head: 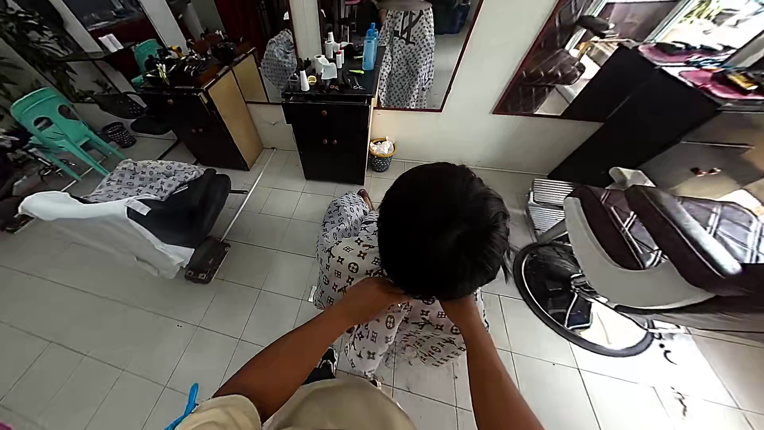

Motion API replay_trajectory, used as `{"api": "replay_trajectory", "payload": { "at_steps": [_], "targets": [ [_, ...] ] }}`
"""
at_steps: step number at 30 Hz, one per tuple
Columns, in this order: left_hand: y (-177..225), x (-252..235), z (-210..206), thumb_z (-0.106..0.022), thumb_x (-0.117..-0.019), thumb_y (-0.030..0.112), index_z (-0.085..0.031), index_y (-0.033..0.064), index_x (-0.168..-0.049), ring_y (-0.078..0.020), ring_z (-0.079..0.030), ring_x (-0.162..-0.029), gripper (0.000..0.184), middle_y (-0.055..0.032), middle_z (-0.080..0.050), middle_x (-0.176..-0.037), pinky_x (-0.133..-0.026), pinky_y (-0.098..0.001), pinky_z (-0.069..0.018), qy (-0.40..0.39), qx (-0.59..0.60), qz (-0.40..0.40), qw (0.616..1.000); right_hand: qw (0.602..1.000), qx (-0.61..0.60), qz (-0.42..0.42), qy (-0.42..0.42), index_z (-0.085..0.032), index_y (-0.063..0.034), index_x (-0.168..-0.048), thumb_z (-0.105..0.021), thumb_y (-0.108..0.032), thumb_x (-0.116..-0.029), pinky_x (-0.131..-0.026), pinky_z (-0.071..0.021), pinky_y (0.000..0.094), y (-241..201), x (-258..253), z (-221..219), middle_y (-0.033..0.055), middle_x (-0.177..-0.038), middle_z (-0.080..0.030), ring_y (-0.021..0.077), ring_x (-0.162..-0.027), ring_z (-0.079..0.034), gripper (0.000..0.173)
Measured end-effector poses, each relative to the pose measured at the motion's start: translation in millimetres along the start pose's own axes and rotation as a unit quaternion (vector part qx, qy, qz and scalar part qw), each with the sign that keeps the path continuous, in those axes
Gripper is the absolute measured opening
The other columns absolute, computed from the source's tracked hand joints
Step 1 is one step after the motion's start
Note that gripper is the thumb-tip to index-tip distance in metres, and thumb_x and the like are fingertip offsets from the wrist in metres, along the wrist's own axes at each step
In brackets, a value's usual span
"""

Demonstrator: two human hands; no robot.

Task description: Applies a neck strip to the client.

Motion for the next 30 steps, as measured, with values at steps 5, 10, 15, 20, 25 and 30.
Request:
{"api": "replay_trajectory", "payload": {
  "at_steps": [5, 10, 15, 20, 25, 30],
  "targets": [
    [14.6, -26.0, -18.2, -0.069, -0.0944, 0.021, -0.075, 0.0022, -0.093, -0.0335, -0.074, -0.083, 0.020, -0.0166, -0.074, -0.087, -0.068, -0.0500, -0.0594, 0.087, -0.151, 0.099, 0.980, 0.999, -0.025, 0.020, -0.014, -0.055, 0.0183, -0.130, -0.075, -0.014, -0.0875, -0.110, -0.0435, 0.0511, 13.5, -23.2, 9.9, 0.0347, -0.127, -0.061, 0.0396, -0.125, -0.059, 0.057],
    [19.3, -33.5, -39.5, -0.070, -0.0916, 0.015, -0.075, 0.0009, -0.094, -0.0333, -0.075, -0.088, 0.015, -0.0176, -0.075, -0.091, -0.075, -0.0484, -0.0603, 0.140, -0.154, 0.150, 0.967, 0.996, -0.048, 0.069, 0.004, -0.059, 0.0166, -0.125, -0.069, -0.012, -0.0908, -0.105, -0.0482, 0.0473, 18.2, -26.3, 4.1, 0.0310, -0.120, -0.066, 0.0351, -0.119, -0.064, 0.046],
    [26.5, -44.9, -40.7, -0.073, -0.0886, 0.017, -0.075, 0.0005, -0.097, -0.0338, -0.073, -0.096, 0.018, -0.0186, -0.075, -0.097, -0.082, -0.0497, -0.0583, 0.177, -0.142, 0.206, 0.952, 0.993, -0.014, 0.118, -0.020, -0.065, 0.0145, -0.117, -0.071, -0.011, -0.0893, -0.100, -0.0502, 0.0580, 16.5, -25.7, 12.3, 0.0318, -0.112, -0.069, 0.0435, -0.111, -0.067, 0.038],
    [34.0, -53.9, -42.7, -0.074, -0.0880, 0.018, -0.075, -0.0019, -0.102, -0.0361, -0.071, -0.104, 0.024, -0.0215, -0.074, -0.104, -0.092, -0.0509, -0.0549, 0.207, -0.099, 0.251, 0.940, 0.986, -0.004, 0.135, -0.096, -0.068, 0.0118, -0.110, -0.078, -0.006, -0.0795, -0.091, -0.0533, 0.0597, 16.8, -25.7, 21.4, 0.0274, -0.102, -0.071, 0.0399, -0.100, -0.070, 0.037],
    [39.2, -59.7, -48.0, -0.070, -0.0909, 0.018, -0.076, 0.0009, -0.102, -0.0351, -0.071, -0.104, 0.022, -0.0198, -0.074, -0.105, -0.089, -0.0509, -0.0561, 0.184, -0.142, 0.264, 0.936, 0.979, 0.016, 0.172, -0.112, -0.071, 0.0091, -0.105, -0.072, -0.010, -0.0879, -0.089, -0.0531, 0.0617, 23.4, -30.2, 23.4, 0.0262, -0.097, -0.072, 0.0407, -0.097, -0.071, 0.026],
    [38.7, -62.9, -49.7, -0.073, -0.0883, 0.025, -0.077, 0.0031, -0.098, -0.0346, -0.072, -0.099, 0.024, -0.0182, -0.075, -0.100, -0.082, -0.0518, -0.0568, 0.216, -0.174, 0.268, 0.922, 0.980, 0.024, 0.191, -0.046, -0.072, 0.0092, -0.092, -0.069, -0.010, -0.0907, -0.078, -0.0546, 0.0609, 19.1, -24.4, 23.1, 0.0249, -0.084, -0.071, 0.0403, -0.081, -0.071, 0.019]
  ]
}}
Point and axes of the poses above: each hand's wrist, its own x-axis away from the middle knuckle, its own z-axis out of the back of the hand, y = z × x, the point moved 2 cm from there along -x, towards the middle knuckle
